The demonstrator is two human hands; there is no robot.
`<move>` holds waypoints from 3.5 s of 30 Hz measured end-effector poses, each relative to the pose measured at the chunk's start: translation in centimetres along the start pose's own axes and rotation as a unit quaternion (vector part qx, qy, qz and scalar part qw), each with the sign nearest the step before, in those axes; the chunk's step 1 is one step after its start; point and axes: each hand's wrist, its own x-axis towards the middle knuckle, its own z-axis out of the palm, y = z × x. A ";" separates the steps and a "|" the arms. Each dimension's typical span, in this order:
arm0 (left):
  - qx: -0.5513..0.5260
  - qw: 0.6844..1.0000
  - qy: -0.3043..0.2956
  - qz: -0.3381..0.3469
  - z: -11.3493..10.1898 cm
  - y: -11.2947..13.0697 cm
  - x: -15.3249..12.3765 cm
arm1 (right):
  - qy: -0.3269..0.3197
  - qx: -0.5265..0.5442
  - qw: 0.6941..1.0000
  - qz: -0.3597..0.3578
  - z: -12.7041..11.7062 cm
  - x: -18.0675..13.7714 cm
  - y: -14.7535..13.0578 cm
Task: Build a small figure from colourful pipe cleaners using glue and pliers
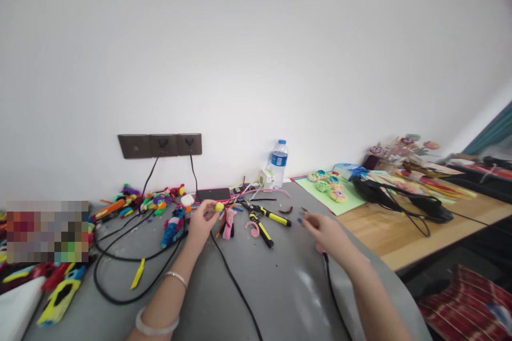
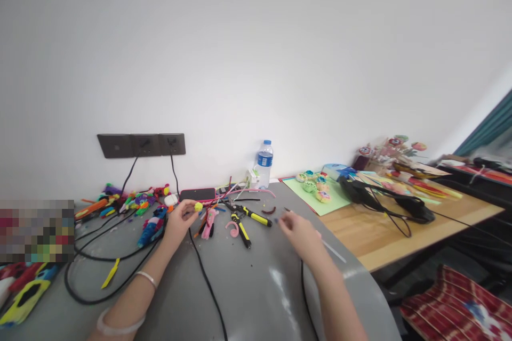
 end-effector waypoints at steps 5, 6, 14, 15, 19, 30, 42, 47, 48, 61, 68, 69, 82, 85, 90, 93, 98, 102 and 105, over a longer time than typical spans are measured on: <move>0.015 1.000 -0.020 -0.006 0.0 0.6 -0.2 | -0.144 -0.031 0.975 -0.166 5.1 0.8 -7.4; 0.020 0.999 -0.029 -0.006 0.0 0.7 -0.2 | -0.148 -0.059 0.972 -0.171 5.9 1.0 -8.1; -0.081 0.986 -0.121 -0.076 0.7 0.7 -0.2 | -0.163 -0.099 0.966 -0.174 7.9 2.8 -8.5; -0.086 0.985 -0.124 -0.079 0.8 0.8 -0.2 | -0.168 -0.093 0.966 -0.176 8.0 3.0 -8.5; -0.098 0.983 -0.137 -0.075 1.0 1.2 -0.1 | -0.198 -0.082 0.961 -0.176 8.6 3.5 -8.3; -0.174 0.975 -0.091 -0.106 1.1 1.7 0.0 | -0.164 0.345 0.914 -0.136 9.3 8.8 -11.2; -0.230 0.961 -0.025 -0.151 0.9 0.4 0.2 | -0.194 0.546 0.808 -0.104 14.2 9.1 -12.6; -0.209 0.963 -0.020 -0.171 0.9 0.4 0.0 | -0.206 0.556 0.800 -0.096 14.2 8.7 -12.6; -0.206 0.963 -0.021 -0.173 0.9 0.5 -0.1 | -0.208 0.558 0.798 -0.095 14.2 8.6 -12.6; -0.203 0.964 -0.012 -0.169 0.7 1.1 -0.1 | -0.216 0.581 0.782 -0.065 14.4 8.5 -12.4; -0.196 0.965 -0.053 -0.165 0.7 1.2 -0.3 | -0.205 0.561 0.795 -0.109 14.1 8.3 -12.6; -0.192 0.966 -0.055 -0.165 0.7 1.3 -0.3 | -0.206 0.560 0.795 -0.111 14.1 8.3 -12.7; -0.170 0.970 -0.038 -0.167 0.5 1.1 -0.1 | -0.192 0.565 0.797 -0.096 14.3 8.6 -12.3; -0.162 0.972 -0.041 -0.164 0.5 1.1 0.0 | -0.208 0.560 0.796 -0.097 14.1 8.6 -12.2; -0.159 0.973 -0.032 -0.162 0.3 1.4 0.0 | -0.267 0.532 0.797 -0.107 13.9 8.5 -11.8; -0.150 0.975 -0.032 -0.163 0.2 1.5 0.0 | -0.270 0.538 0.792 -0.102 13.8 8.5 -11.7; -0.139 0.976 -0.059 -0.156 0.2 1.6 0.0 | -0.269 0.554 0.782 -0.092 13.6 8.4 -11.8; -0.133 0.980 -0.048 -0.142 0.2 1.6 0.1 | -0.278 0.570 0.769 -0.080 13.7 8.4 -11.8; -0.122 0.985 -0.031 -0.114 0.1 1.5 0.1 | -0.271 0.597 0.752 -0.061 13.6 8.4 -11.8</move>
